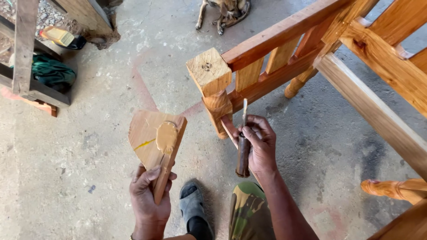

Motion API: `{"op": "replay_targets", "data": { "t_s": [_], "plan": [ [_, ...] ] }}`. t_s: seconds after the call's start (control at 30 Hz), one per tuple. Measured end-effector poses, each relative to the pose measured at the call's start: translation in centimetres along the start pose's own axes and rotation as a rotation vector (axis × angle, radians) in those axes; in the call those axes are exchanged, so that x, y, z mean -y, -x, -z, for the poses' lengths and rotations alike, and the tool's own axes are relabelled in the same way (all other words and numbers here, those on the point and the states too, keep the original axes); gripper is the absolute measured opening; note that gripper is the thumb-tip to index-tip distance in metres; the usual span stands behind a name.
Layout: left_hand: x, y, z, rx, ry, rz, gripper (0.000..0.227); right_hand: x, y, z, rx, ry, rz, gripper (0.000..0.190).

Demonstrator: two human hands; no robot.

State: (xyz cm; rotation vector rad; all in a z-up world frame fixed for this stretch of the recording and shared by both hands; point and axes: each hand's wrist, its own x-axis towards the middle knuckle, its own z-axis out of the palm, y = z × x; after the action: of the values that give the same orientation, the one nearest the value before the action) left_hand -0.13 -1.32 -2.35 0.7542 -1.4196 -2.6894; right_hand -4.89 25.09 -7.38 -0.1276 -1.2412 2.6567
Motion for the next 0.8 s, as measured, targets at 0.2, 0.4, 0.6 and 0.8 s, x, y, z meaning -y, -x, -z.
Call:
{"op": "replay_targets", "data": {
  "t_s": [0.2, 0.4, 0.6, 0.8],
  "plan": [
    [-0.5, -0.6, 0.1, -0.010, -0.002, 0.035, 0.042, -0.3, -1.3, -1.2, 0.076, 0.174, 0.317, 0.018],
    [-1.0, -0.8, 0.0, 0.017, 0.025, 0.014, 0.046, -0.9, -3.4, -3.4, 0.186, 0.271, 0.522, 0.019],
    [-1.4, -0.6, -0.5, -0.003, 0.042, 0.017, 0.048, -2.0, -3.7, -4.1, 0.231, 0.349, 0.485, 0.022],
    [-1.5, -0.6, 0.2, -0.025, 0.030, 0.021, 0.050, -2.5, -3.4, -4.7, 0.202, 0.820, 0.553, 0.025]
  ]
}}
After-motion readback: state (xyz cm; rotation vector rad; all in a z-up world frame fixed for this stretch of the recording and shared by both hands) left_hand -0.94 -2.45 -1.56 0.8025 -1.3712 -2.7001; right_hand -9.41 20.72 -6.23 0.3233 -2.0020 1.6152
